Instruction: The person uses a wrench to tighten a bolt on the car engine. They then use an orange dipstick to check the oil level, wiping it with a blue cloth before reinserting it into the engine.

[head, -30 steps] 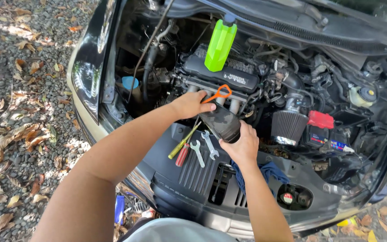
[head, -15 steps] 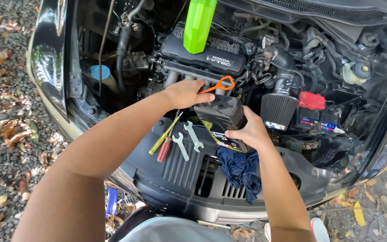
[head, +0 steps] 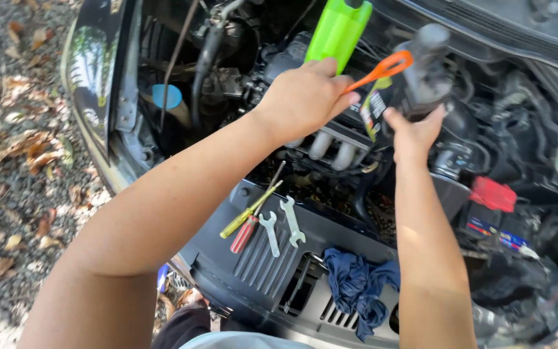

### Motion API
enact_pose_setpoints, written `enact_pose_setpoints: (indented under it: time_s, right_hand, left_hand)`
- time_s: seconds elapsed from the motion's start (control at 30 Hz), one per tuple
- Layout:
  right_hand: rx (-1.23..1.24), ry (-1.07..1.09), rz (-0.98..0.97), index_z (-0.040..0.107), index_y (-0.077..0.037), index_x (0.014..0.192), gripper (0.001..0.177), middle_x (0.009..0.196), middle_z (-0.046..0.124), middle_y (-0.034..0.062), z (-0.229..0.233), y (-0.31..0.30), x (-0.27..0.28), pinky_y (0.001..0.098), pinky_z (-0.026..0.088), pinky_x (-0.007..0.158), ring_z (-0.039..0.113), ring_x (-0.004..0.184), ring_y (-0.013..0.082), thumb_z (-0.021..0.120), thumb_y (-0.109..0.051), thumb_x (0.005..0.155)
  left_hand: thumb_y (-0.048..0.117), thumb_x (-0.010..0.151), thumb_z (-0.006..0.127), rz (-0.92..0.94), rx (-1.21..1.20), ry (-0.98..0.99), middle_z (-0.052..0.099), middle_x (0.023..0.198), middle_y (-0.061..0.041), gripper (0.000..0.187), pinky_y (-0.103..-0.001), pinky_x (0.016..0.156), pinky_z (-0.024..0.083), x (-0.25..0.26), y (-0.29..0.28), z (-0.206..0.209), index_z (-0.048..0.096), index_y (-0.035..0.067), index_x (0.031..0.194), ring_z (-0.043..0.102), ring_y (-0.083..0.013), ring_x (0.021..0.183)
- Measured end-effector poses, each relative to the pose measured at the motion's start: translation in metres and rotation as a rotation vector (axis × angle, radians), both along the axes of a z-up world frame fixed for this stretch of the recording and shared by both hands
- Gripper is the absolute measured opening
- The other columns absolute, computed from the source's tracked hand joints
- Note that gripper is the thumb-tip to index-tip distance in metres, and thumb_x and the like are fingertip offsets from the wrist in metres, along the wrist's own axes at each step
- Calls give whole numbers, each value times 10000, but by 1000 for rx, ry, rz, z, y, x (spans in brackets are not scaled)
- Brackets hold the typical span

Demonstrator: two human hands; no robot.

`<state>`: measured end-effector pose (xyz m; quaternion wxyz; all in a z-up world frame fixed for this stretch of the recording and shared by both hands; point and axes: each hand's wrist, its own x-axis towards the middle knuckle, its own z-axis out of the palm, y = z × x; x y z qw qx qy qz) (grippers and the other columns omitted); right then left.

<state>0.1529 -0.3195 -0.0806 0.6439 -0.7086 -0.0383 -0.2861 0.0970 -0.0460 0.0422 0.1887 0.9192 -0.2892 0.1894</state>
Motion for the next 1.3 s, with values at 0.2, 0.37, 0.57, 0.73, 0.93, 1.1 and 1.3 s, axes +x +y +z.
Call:
enact_pose_setpoints:
  time_s: [0.2,0.37,0.57,0.73,0.93,1.1,1.3]
  right_hand:
    - [147,-209,-14,387,20,1422,909,1393,611,263,-51,11,107,443,530,1111,665,1246,302,911,197,701]
    - [28,-26,-210,429,-52,1329,856,1329,674,190,-51,28,109,368,558,1052,711,1179,244,994,80,700]
    - [71,260,-74,-4,-173,1606,1309,1688,-65,181,-101,-27,80,515,313,1212,100,1561,365,1048,-159,828]
    - [108,81,279,327,-157,1587,935,1547,446,128,-4,41,-105,249,482,933,586,1095,196,729,19,762]
    - [-120,-35,167,575,60,1275,286,1313,596,250,6,63,-171,384,602,1031,677,1080,322,667,-29,1020]
    - [-129,81,-88,645,57,1124,197,1061,710,229,23,32,-193,334,642,820,724,836,270,703,-114,1047]
    - [-247,107,-87,577,81,1239,306,1147,667,287,29,-47,-216,397,665,880,704,915,334,730,-156,1122]
  left_hand:
    - [515,1047,457,70,18,-142,587,840,-56,397,-490,444,482,-15,29,32,644,217,1230,652,-340,693]
    - [570,1047,441,119,124,-164,592,762,-11,442,-445,364,462,-14,40,30,615,274,1325,633,-281,539]
    - [399,973,538,72,240,-199,602,666,-4,389,-452,340,449,-13,32,-4,577,286,1343,633,-313,446]
    - [238,869,615,26,267,-193,643,652,-8,309,-429,407,456,-9,7,-63,656,256,1174,631,-300,443]
    - [223,894,567,-100,342,-78,731,769,-23,283,-438,491,514,-30,-19,-95,622,228,1171,723,-264,619]
    - [423,967,739,4,-153,317,541,1323,-58,703,-494,578,604,-59,41,-92,334,356,1538,692,-299,984]
    - [357,1019,549,443,-257,215,614,1240,-106,530,-474,943,412,-79,133,-281,464,115,1482,554,-348,1108]
